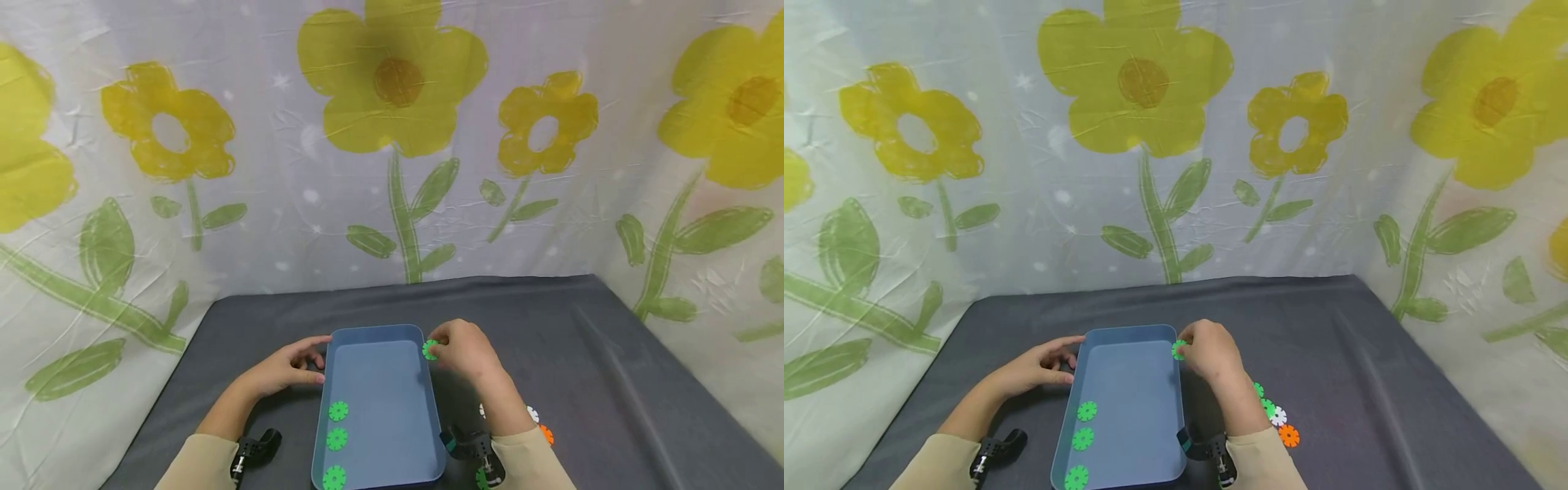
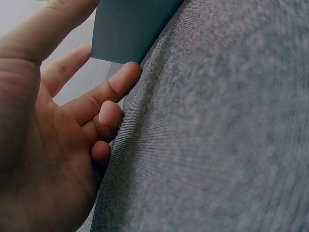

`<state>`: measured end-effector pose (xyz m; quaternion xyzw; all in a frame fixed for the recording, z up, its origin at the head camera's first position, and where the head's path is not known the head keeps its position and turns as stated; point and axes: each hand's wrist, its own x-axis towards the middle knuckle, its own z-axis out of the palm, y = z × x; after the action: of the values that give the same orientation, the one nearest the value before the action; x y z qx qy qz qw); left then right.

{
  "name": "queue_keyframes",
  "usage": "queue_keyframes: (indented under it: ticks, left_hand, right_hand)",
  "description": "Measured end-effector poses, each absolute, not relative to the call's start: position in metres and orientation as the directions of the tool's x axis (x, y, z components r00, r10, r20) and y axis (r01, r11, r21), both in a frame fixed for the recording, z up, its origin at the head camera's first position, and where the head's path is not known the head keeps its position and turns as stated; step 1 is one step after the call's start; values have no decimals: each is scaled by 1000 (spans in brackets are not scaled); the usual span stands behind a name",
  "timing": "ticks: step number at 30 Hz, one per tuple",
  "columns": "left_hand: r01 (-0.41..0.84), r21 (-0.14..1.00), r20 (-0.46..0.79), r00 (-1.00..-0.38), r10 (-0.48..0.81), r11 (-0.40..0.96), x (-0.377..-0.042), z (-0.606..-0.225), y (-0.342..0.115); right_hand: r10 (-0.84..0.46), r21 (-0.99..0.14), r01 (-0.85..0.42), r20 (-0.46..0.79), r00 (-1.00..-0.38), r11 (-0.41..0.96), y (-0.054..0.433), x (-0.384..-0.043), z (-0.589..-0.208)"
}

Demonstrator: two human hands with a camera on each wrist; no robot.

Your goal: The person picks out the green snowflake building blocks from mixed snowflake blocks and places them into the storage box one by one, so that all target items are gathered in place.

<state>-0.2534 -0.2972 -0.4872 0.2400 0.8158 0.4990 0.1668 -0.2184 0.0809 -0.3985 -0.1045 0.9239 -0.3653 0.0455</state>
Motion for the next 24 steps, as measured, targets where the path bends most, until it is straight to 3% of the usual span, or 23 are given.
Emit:
queue_keyframes:
  ticks: [5,15,21,24]
  left_hand:
    - [257,876,-12,-834,552,408,-253,-485,-297]
    - [236,894,-19,-829,558,381,-251,-484,-296]
    - [220,899,-31,-831,556,379,-250,-484,-295]
    - [233,895,-21,-830,558,381,-251,-483,-296]
  right_hand:
    - [-375,-788,-230,-2,-927,572,61,-214,-399]
    - [-546,-786,-306,-48,-837,538,11,-203,-441]
    - [-675,-827,-328,-80,-734,455,0,-201,-451]
    - [-695,-757,-429,-45,-717,492,-5,-199,-451]
